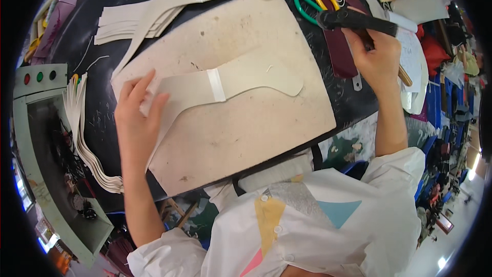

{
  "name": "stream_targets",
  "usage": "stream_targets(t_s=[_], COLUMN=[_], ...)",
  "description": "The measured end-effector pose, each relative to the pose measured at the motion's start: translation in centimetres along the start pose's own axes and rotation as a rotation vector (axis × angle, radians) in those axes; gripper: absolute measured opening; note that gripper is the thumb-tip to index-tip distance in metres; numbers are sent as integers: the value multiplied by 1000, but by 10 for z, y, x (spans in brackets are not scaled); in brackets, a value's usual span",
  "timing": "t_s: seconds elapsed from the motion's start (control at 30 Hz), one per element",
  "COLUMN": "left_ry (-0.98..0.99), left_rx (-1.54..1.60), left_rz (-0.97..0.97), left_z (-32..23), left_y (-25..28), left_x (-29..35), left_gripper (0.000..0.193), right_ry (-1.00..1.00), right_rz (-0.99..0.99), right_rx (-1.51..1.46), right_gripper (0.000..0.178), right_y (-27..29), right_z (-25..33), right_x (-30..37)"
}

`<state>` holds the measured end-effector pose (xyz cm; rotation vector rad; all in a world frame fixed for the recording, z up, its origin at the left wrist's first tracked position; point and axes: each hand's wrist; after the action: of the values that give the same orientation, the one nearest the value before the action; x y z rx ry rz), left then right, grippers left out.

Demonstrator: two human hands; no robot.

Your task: The person is using a hammer to flatten or bond shoe components on a workbench.

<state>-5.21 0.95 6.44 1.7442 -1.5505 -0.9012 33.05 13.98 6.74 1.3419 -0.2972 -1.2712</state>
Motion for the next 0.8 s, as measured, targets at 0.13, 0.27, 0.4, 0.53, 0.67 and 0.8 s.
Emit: stream_targets(t_s=[0.13,0.27,0.4,0.53,0.67,0.8], left_ry=[-283,-366,-449,-314,-277,-308], left_rx=[-209,-98,-228,-399,-258,-335], left_rz=[-118,-103,-132,-13,-84,-61], left_z=[-23,-77,-91,-104,-95,-99], left_y=[-44,-91,-125,-120,-125,-127], left_x=[8,-5,-17,-17,-16,-17], left_gripper=[25,10,6,5,3,3], right_ry=[38,302,363,341,329,361], right_rz=[222,310,413,404,406,428], right_rx=[-195,-111,43,36,57,94], right_gripper=[11,14,21,24,25,27], right_y=[-3,-18,-13,-18,-15,-11], right_z=[33,57,63,55,62,63], right_x=[5,-9,-5,-1,-2,-6])
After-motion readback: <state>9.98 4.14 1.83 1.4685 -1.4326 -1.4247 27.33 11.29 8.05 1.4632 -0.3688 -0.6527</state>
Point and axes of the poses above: each hand's wrist, its own x-axis away from the middle knuckle, its own y-axis out of the back of the hand, z = x × y, and after that the axes turned 6 degrees about z, right-handed
